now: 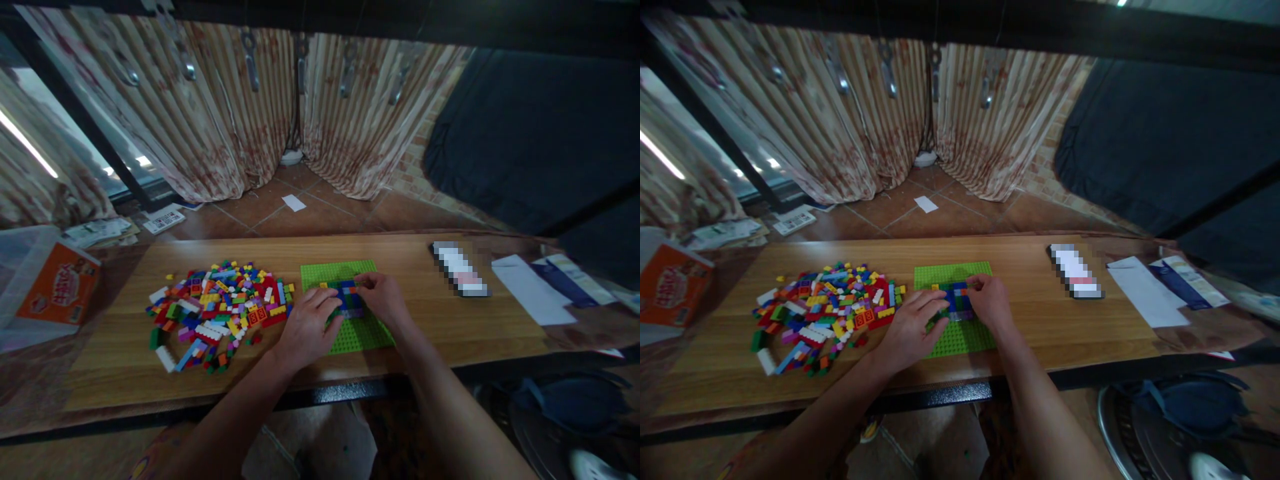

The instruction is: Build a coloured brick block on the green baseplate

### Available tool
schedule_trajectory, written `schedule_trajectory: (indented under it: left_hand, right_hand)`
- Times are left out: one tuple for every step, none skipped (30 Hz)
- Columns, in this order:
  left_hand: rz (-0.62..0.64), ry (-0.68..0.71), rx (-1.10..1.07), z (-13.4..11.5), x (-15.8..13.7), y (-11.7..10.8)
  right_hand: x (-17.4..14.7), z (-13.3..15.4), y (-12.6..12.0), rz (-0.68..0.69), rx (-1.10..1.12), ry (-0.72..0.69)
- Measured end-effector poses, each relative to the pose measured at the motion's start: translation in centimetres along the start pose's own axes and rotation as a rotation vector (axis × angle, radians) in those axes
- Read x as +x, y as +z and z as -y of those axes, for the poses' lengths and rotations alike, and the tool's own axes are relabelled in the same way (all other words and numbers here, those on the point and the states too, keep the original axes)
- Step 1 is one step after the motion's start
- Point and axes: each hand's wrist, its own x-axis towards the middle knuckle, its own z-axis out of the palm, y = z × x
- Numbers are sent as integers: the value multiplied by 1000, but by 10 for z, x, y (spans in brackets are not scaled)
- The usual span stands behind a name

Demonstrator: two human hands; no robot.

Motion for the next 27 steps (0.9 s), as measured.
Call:
schedule_trajectory:
  left_hand:
    - [20,1,14,0,-1,2]
    - [40,0,27,0,-1,3]
    - [58,-1,41,0,-2,5]
    - [72,-3,52,1,-2,6]
    - [83,-5,62,1,-2,8]
    - [89,-7,71,1,-3,9]
    - [93,-9,78,1,-3,10]
    - [95,-10,82,1,-3,11]
    - [95,-10,84,1,-3,11]
    - [94,-10,85,1,-3,12]
    - [93,-10,86,1,-2,11]
    - [94,-8,85,1,-2,11]
    - [96,-6,83,1,-2,11]
    - [99,-4,82,1,-2,10]
    - [104,-4,81,1,-2,10]
    - [109,-3,80,1,-1,9]
    - [115,-3,82,1,-1,9]
    - [123,-3,84,1,-1,9]
    - [129,-4,88,1,-1,8]
    - [133,-4,91,1,-1,8]
    - [135,-4,94,1,-1,8]
    - [136,-4,97,1,-1,8]
    - [135,-3,99,1,-1,8]
    - [133,-3,101,0,-1,8]
    - [133,-2,102,0,-1,8]
    - [135,-1,105,0,-1,8]
    - [137,0,107,0,-1,8]
  right_hand:
    - [0,0,0,0,0,4]
    - [1,-1,1,-1,-1,4]
    - [1,-1,2,-3,-3,1]
    - [2,-2,2,-3,-6,-2]
    - [2,-2,3,-2,-7,-4]
    - [2,-3,3,0,-6,-4]
    - [2,-3,4,4,-3,-3]
    - [2,-4,4,8,0,-1]
    - [2,-4,4,11,5,0]
    - [2,-5,4,12,8,-1]
    - [2,-5,4,12,10,-4]
    - [2,-6,4,13,12,-6]
    - [2,-7,3,19,16,-7]
    - [2,-7,3,27,26,-6]
    - [2,-8,2,41,40,-3]
    - [2,-9,2,55,56,2]
    - [3,-10,2,69,74,5]
    - [3,-12,1,80,90,4]
    - [4,-13,1,86,104,3]
    - [4,-14,1,90,114,1]
    - [5,-14,1,91,120,1]
    - [5,-15,1,90,121,3]
    - [5,-15,1,89,117,8]
    - [5,-15,1,89,111,12]
    - [5,-14,0,92,108,14]
    - [5,-14,0,96,109,14]
    - [5,-14,0,100,112,16]
